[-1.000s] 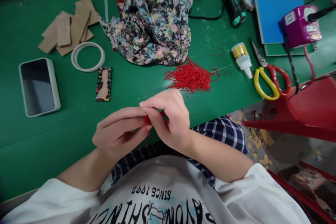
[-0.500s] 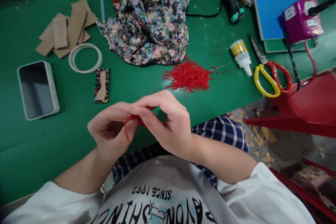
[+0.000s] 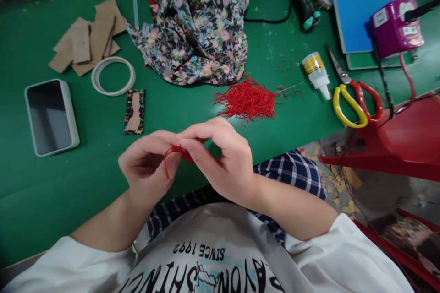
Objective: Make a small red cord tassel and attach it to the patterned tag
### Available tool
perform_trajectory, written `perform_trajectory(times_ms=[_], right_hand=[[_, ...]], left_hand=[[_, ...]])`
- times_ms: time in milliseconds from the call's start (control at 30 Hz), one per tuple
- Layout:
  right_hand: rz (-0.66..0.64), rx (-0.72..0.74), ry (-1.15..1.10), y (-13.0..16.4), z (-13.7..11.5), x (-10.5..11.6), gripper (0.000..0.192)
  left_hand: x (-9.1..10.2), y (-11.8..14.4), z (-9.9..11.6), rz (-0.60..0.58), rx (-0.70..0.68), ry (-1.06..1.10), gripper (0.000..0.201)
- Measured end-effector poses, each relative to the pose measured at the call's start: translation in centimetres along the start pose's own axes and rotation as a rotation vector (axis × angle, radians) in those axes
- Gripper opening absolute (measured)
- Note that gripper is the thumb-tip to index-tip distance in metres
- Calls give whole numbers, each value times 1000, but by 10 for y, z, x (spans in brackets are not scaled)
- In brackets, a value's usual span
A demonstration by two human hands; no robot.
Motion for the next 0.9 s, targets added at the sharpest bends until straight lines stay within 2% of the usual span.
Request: perform_trajectory(times_ms=[167,333,433,733,900], right_hand=[[11,30,3,0,3,1,10],[-46,212,51,0,2,1,12],[-52,260,60,0,2,1,13],[-129,254,67,0,3,-1,14],[-94,163,25,1,7,3,23]], left_hand=[[2,2,-1,25,-7,9,8],[3,4,-2,88,22,33,8],[4,3,-1,112,14,27,9],[5,1,2,117,3,-65,13],[5,-1,4,38,-74,-102,11]])
Point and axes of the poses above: each hand's wrist, its own y-axis away from the middle knuckle, its own x-axis out of the back of the hand, z = x × y, the point moved 2 cm from there along -y, towards the middle knuckle, and after that the axes turned 9 degrees about y, right-handed, at the moved point
